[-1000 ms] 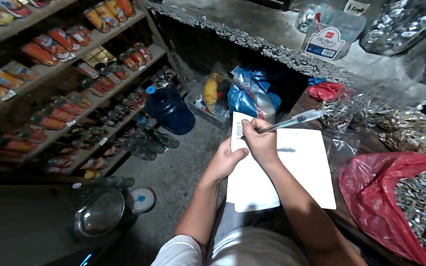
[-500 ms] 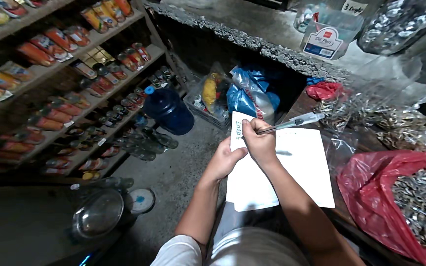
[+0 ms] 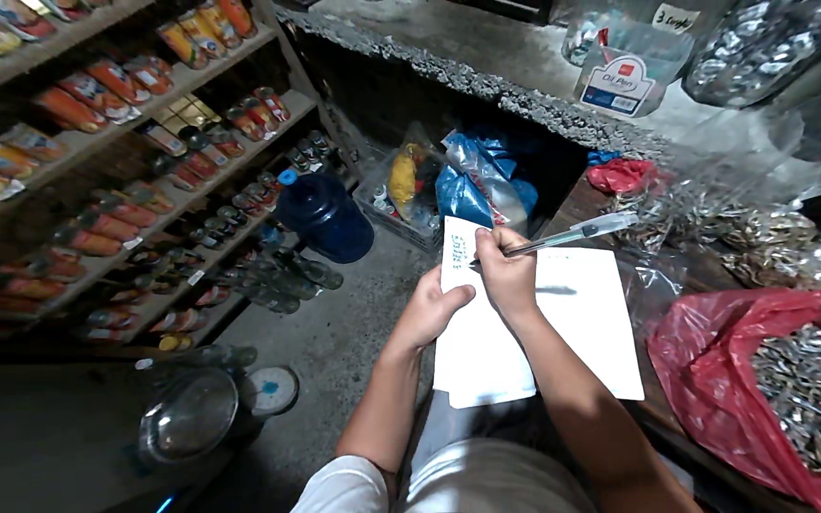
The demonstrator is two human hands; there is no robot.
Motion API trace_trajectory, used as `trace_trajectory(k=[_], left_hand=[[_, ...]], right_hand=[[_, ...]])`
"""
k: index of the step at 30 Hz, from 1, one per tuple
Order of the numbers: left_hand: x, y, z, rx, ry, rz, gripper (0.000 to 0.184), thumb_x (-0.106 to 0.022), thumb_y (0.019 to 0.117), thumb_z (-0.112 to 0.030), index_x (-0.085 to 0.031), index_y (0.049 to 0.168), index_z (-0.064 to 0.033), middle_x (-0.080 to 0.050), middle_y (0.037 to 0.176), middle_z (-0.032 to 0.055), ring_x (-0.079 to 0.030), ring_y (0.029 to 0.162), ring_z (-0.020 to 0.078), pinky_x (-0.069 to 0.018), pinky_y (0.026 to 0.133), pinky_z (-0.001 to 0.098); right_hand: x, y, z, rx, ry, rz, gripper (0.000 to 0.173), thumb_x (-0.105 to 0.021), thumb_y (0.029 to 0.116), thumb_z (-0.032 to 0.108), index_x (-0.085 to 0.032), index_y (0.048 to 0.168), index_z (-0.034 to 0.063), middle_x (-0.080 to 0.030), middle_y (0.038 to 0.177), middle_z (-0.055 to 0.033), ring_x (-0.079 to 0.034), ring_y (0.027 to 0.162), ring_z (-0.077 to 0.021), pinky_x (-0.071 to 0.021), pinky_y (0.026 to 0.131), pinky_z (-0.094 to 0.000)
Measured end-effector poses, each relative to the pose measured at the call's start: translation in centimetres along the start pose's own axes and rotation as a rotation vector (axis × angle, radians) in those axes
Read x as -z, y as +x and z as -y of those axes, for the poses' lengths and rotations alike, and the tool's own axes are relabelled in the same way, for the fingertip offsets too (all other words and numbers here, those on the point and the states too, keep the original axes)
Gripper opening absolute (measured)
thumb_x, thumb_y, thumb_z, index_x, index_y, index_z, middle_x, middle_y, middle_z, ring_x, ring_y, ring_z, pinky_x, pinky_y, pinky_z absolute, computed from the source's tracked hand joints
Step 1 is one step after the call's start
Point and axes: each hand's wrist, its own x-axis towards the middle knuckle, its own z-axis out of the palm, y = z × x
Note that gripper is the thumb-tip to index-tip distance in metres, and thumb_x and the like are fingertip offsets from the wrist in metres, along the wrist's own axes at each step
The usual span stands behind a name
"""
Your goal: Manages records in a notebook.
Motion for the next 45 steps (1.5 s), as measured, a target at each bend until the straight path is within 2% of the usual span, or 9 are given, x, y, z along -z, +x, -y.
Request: trace_trajectory(k=[7, 14, 27, 31, 35, 38, 41, 43, 45], left_hand=[[-0.1, 0.0, 0.1, -0.008, 0.007, -0.007, 0.026, -0.05, 0.0928, 0.011, -0.055, 0.114, -0.0023, -0.073, 0.087, -0.002, -0.072, 0.076, 0.0041, -0.0613, 0.073, 0.0217], [-0.1, 0.0, 0.3, -0.027, -0.018, -0.01, 0.026, -0.049, 0.0924, 0.012, -0.056, 0.113, -0.0023, -0.074, 0.087, -0.0014, -0.072, 0.077, 0.0045, -0.0615, 0.074, 0.0223], [-0.1, 0.0, 0.3, -0.027, -0.01, -0.016, 0.027, -0.05, 0.0921, 0.012, -0.055, 0.114, -0.0022, -0.073, 0.089, -0.002, -0.072, 0.079, 0.0036, -0.061, 0.075, 0.0215], [0.0, 0.0, 0.3, -0.017, -0.005, -0.023, 0.026, -0.05, 0.0927, 0.012, -0.056, 0.114, -0.0021, -0.073, 0.088, -0.0016, -0.072, 0.077, 0.0041, -0.0612, 0.074, 0.0217], [0.3, -0.2, 0.0, -0.014, -0.01, -0.007, 0.027, -0.048, 0.0931, 0.012, -0.056, 0.115, -0.0022, -0.075, 0.088, -0.0007, -0.073, 0.077, 0.0051, -0.0621, 0.073, 0.0225], [0.8, -0.4, -0.4, -0.015, 0.037, -0.003, 0.028, -0.048, 0.0922, 0.011, -0.056, 0.114, -0.0036, -0.075, 0.087, -0.0033, -0.072, 0.076, 0.0033, -0.0616, 0.072, 0.021], [1.1, -0.4, -1.0, -0.014, 0.033, -0.018, 0.028, -0.046, 0.0913, 0.011, -0.057, 0.112, -0.004, -0.075, 0.084, -0.0034, -0.072, 0.074, 0.0033, -0.0615, 0.07, 0.0206], [0.8, -0.4, -1.1, -0.023, -0.011, -0.02, 0.026, -0.043, 0.0942, 0.01, -0.056, 0.112, -0.0041, -0.075, 0.083, -0.0021, -0.073, 0.074, 0.0048, -0.0622, 0.069, 0.0217], [0.6, -0.3, -0.5, -0.1, -0.063, 0.088, 0.024, -0.042, 0.1008, -0.006, -0.055, 0.121, -0.0067, -0.076, 0.092, -0.0037, -0.073, 0.081, 0.0046, -0.0623, 0.074, 0.0226]], right_hand=[[0.3, -0.4, -0.4, 0.007, -0.014, -0.013, 0.042, -0.058, 0.0973, 0.002, -0.044, 0.059, 0.0147, -0.045, 0.052, 0.0098, -0.042, 0.045, 0.0047, -0.0378, 0.046, -0.0121], [0.1, -0.4, -0.6, 0.0, -0.049, -0.016, 0.043, -0.058, 0.0953, 0.002, -0.042, 0.058, 0.0154, -0.04, 0.051, 0.0094, -0.036, 0.043, 0.0037, -0.0321, 0.044, -0.0131], [0.1, -0.3, -0.5, -0.02, -0.065, -0.006, 0.044, -0.057, 0.0965, 0.002, -0.04, 0.058, 0.0154, -0.038, 0.05, 0.0087, -0.034, 0.043, 0.0028, -0.0298, 0.044, -0.0136], [0.3, -0.2, -0.2, -0.051, -0.02, 0.02, 0.043, -0.057, 0.0985, 0.002, -0.042, 0.06, 0.0148, -0.041, 0.052, 0.0092, -0.038, 0.044, 0.0035, -0.0354, 0.046, -0.0128], [2.1, -0.3, 0.8, -0.12, 0.068, 0.058, 0.042, -0.054, 0.1011, 0.006, -0.048, 0.061, 0.0159, -0.049, 0.054, 0.0098, -0.042, 0.045, 0.0036, -0.037, 0.045, -0.0132], [5.6, -1.2, 1.8, -0.155, -0.117, 0.119, 0.04, -0.05, 0.1043, 0.013, -0.053, 0.064, 0.0149, -0.047, 0.059, 0.0115, -0.044, 0.052, 0.0048, -0.039, 0.051, -0.0129], [9.4, -2.8, 2.3, -0.278, -0.407, 0.154, 0.03, -0.056, 0.1035, 0.023, -0.056, 0.077, 0.0106, -0.045, 0.061, 0.0103, -0.042, 0.052, 0.0036, -0.0375, 0.052, -0.0156], [10.9, -4.1, 2.5, -0.347, -0.602, 0.206, 0.03, -0.057, 0.1025, 0.034, -0.063, 0.091, 0.0069, -0.046, 0.065, 0.0068, -0.044, 0.057, -0.0026, -0.0397, 0.056, -0.0247], [11.7, -5.1, 3.1, -0.405, -0.66, 0.283, 0.04, -0.053, 0.1051, 0.039, -0.069, 0.113, 0.0034, -0.063, 0.076, -0.0035, -0.057, 0.066, -0.0127, -0.0496, 0.066, -0.0368]])
